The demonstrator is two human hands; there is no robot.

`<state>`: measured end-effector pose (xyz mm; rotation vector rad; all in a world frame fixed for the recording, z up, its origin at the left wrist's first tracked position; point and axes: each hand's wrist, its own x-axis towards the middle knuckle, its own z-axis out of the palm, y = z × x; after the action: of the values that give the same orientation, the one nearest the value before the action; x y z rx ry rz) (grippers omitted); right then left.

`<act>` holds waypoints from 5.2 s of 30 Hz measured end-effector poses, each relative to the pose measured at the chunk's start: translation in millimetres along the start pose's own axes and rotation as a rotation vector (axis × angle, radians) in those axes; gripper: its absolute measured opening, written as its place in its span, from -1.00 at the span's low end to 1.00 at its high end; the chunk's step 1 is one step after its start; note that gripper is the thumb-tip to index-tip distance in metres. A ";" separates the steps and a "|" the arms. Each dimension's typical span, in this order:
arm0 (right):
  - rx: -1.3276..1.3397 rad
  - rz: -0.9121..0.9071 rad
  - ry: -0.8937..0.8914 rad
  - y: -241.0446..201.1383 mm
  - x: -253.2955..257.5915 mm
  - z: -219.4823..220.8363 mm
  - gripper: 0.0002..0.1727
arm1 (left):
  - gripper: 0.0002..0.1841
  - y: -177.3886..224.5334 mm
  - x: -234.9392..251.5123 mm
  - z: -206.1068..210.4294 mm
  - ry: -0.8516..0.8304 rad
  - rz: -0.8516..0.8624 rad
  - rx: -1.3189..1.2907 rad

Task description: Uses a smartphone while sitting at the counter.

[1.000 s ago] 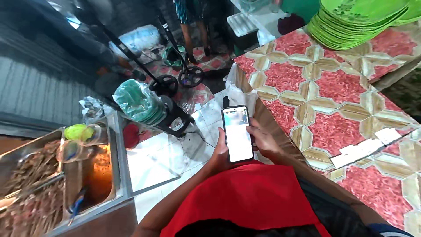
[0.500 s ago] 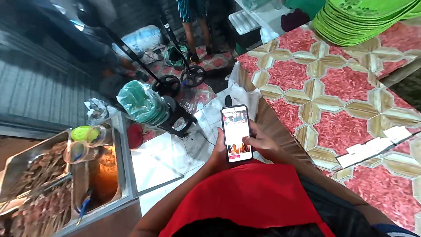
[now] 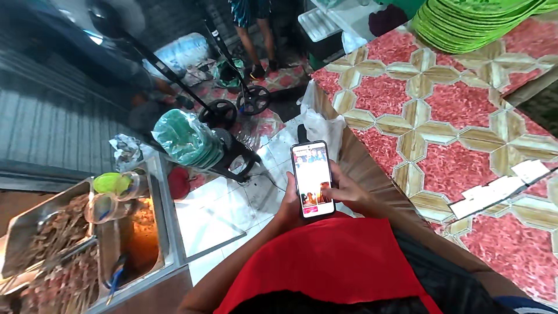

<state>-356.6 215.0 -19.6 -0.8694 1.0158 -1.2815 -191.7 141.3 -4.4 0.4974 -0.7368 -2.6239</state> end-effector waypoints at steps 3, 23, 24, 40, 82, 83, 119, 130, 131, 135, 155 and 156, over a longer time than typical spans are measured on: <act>-0.007 0.011 -0.007 2.5 -0.6 -1.3 -0.12 | -0.13 -1.8 0.1 -0.9 0.006 0.013 0.001; 0.002 -0.021 -0.043 14.4 -17.9 -11.5 -0.14 | -0.19 -15.8 -8.2 27.4 0.288 0.015 0.103; 0.011 -0.023 -0.045 14.6 -19.2 -12.1 -0.12 | -0.20 -17.2 -8.1 28.0 0.286 0.023 0.104; -0.181 -0.025 -0.151 21.5 -47.2 -25.0 0.24 | -0.05 -31.3 -3.5 13.3 0.217 0.083 0.054; -0.075 -0.025 0.041 24.6 -35.5 -15.3 -0.24 | -0.01 -31.6 2.1 7.7 0.162 0.101 0.050; -0.073 -0.031 0.037 24.9 -35.2 -15.6 -0.23 | -0.02 -31.5 2.3 7.2 0.155 0.107 0.055; -0.232 -0.235 0.077 30.8 -37.4 -24.4 0.00 | -0.01 -32.2 -3.1 1.5 0.096 0.098 0.044; -0.524 -0.662 0.241 20.3 -45.5 -32.4 -0.85 | 0.02 -31.1 -3.0 5.8 0.071 0.053 -0.004; -0.539 -0.661 0.235 20.7 -46.0 -30.8 -0.90 | 0.01 -30.8 -3.2 7.9 0.098 0.064 0.010; -0.685 -0.710 0.203 22.5 -45.2 -31.6 -0.80 | -0.08 -31.0 -3.4 8.3 0.146 0.111 0.095; -0.845 -0.722 0.050 23.5 -42.1 -31.7 -0.70 | -0.08 -34.5 -1.1 3.6 0.122 0.106 0.057; -0.858 -0.702 0.074 22.9 -42.4 -31.5 -0.70 | -0.07 -34.8 -0.9 3.5 0.120 0.108 0.060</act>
<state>-378.8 260.6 -46.9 -1.9733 1.4123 -1.4436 -201.2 170.8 -20.6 0.6087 -0.7835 -2.4550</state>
